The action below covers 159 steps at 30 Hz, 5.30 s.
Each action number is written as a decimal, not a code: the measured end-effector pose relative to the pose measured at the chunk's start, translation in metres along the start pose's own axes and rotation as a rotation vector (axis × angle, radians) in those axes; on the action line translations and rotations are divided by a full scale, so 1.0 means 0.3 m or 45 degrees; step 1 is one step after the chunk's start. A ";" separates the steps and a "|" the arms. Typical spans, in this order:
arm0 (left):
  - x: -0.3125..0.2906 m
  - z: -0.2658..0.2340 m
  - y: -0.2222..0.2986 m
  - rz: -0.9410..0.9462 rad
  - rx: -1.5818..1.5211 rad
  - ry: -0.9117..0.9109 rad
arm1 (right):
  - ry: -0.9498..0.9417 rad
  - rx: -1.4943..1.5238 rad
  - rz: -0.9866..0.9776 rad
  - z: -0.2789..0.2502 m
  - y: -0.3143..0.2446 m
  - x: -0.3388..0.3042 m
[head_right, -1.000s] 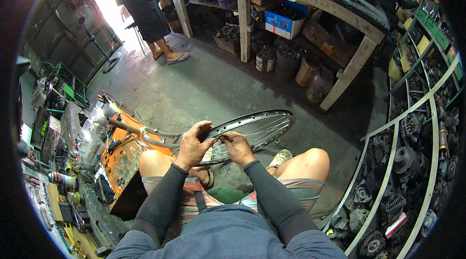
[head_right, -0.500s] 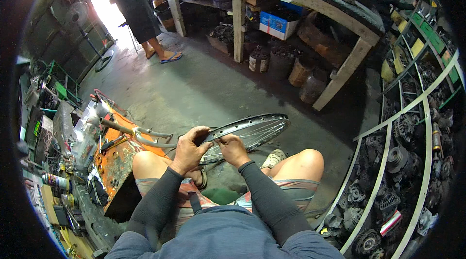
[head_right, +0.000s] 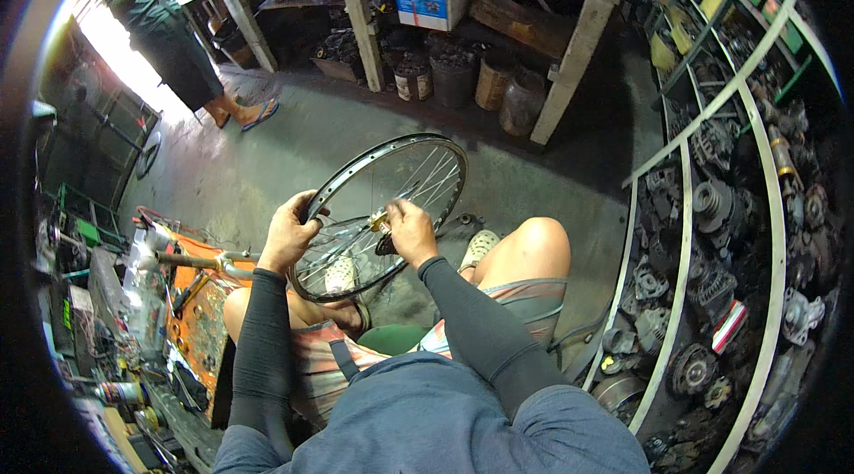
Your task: The person sits on the floor in a workshop and uses a spoke wrench to tighten the nipples on a bicycle wheel. They rotate the wheel and adjust multiple spokes to true the rim.
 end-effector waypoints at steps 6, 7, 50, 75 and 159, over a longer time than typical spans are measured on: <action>-0.021 0.005 -0.002 -0.007 0.216 0.111 | 0.123 0.977 0.242 -0.033 0.118 0.055; -0.027 0.001 0.000 0.055 0.168 0.102 | 0.115 1.096 0.262 -0.042 0.089 0.052; -0.133 0.078 0.077 0.193 -0.107 -0.039 | -0.392 -1.544 -1.124 -0.189 -0.800 -0.076; -0.101 0.070 0.013 0.018 -0.330 -0.049 | -0.376 -1.199 -1.136 -0.219 -0.816 -0.103; -0.119 0.085 0.087 0.174 -0.175 0.016 | -0.545 -1.383 -1.135 -0.168 -0.749 -0.091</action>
Point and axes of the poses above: each hand's wrist, its own x-axis towards the middle knuckle, its own z-axis out of the palm, y = z × x, the point moved 10 cm from there along x, towards the middle knuckle, and after that the axes turned 8 degrees about -x, right-handed, at the moved point
